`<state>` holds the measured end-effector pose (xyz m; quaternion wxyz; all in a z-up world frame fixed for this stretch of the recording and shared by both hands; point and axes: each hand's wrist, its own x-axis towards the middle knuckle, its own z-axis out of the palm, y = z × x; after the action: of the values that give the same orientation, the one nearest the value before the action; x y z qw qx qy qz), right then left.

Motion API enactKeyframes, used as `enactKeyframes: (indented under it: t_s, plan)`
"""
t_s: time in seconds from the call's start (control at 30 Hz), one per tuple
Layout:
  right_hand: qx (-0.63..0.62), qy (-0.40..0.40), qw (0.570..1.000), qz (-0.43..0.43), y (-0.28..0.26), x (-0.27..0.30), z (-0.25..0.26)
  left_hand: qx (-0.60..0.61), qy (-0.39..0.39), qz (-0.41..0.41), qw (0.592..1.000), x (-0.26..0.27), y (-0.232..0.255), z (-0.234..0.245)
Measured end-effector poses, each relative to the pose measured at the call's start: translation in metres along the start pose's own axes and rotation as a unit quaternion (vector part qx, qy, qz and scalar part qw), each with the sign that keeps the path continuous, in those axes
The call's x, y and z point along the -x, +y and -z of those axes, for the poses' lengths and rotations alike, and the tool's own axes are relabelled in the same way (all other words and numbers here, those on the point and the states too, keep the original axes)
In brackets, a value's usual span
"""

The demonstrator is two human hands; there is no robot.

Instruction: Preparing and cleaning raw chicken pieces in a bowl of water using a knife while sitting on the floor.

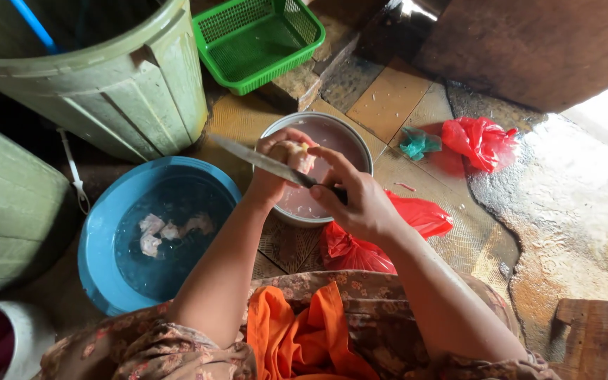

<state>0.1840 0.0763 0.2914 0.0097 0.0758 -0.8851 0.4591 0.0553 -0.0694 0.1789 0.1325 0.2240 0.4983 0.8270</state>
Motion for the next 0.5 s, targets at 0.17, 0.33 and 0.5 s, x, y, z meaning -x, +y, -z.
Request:
enactKeyframes:
  t_s: [0.17, 0.33, 0.5]
  plan:
    - [-0.004, 0.008, 1.0, 0.005, 0.003, 0.002, 0.001, -0.025, -0.029, -0.051, 0.998, -0.005, -0.014, 0.006]
    - [0.001, 0.018, 1.0, 0.018, 0.003, 0.004, 0.002, -0.054, -0.007, 0.004, 0.999, -0.004, -0.002, 0.003]
    - [0.032, 0.025, 0.999, 0.006, 0.006, 0.002, 0.003, -0.311, -0.021, -0.175, 0.934, -0.007, -0.001, 0.005]
